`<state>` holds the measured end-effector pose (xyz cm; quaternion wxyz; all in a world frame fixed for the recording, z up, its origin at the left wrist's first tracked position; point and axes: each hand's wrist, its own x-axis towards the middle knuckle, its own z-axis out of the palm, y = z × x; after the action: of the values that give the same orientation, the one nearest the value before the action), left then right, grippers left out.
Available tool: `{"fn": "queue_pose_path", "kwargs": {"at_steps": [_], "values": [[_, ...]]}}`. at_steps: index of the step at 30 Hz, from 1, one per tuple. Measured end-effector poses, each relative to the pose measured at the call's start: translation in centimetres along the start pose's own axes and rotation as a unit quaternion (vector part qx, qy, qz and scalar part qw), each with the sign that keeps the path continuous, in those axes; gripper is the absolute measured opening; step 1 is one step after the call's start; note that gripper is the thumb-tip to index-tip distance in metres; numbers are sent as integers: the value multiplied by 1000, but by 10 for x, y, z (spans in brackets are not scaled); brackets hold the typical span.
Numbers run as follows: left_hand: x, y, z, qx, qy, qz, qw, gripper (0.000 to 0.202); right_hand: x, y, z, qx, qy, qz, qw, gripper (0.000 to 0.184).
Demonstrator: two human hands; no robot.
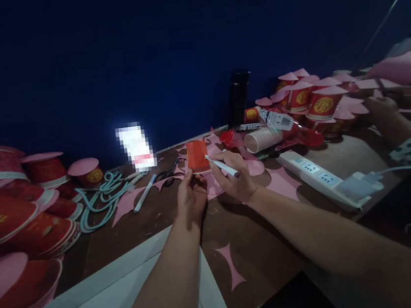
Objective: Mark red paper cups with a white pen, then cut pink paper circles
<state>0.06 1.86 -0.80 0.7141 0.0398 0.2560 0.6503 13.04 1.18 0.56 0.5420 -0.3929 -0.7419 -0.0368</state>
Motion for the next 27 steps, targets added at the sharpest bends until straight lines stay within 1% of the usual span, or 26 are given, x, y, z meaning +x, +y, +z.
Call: {"fn": "queue_pose_path", "kwargs": {"at_steps": [8, 16, 22, 27], "values": [[0, 0, 0, 9, 3, -4, 1000, 14, -2, -1, 2, 3, -10, 1, 1000, 13], [0, 1, 1, 3, 14, -11, 1000, 12, -2, -3, 2, 9, -8, 2, 1000, 13], [-1, 2, 1, -32, 20, -8, 999, 16, -2, -2, 1, 27, 7, 17, 999, 17], [2, 2, -2, -48, 19, -7, 999, 17, -2, -1, 3, 24, 3, 5, 1000, 17]]}}
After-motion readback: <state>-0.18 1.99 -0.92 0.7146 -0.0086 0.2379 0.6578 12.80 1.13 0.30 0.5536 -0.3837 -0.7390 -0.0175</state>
